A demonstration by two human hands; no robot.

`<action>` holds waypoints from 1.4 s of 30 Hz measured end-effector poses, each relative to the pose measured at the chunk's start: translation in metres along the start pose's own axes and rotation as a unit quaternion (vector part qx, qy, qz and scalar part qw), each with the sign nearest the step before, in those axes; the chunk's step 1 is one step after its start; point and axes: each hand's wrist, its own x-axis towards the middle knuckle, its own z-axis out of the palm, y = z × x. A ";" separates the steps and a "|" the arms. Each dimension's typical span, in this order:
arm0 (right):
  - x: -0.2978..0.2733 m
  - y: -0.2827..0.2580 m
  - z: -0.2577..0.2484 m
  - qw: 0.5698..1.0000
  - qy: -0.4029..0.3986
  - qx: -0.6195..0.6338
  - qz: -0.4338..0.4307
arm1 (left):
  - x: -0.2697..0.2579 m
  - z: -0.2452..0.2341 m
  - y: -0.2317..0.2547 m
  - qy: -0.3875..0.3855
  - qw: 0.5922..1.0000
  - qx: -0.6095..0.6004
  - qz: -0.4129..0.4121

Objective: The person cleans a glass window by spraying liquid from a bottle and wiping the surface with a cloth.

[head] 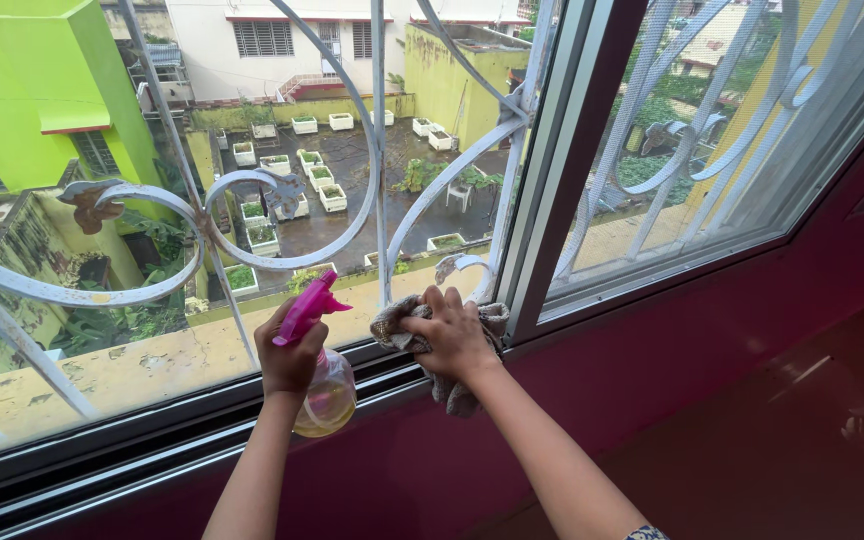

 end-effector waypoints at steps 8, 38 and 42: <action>0.008 0.008 -0.013 0.999 0.013 0.043 0.003 | 0.002 0.001 -0.004 -0.001 0.999 -0.036 0.000; 0.001 0.003 0.000 0.998 -0.013 0.030 0.058 | -0.001 0.000 0.000 -0.005 1.000 -0.006 0.014; 0.004 -0.002 -0.003 0.991 -0.098 0.026 0.089 | -0.002 -0.001 0.004 -0.005 1.000 0.009 0.012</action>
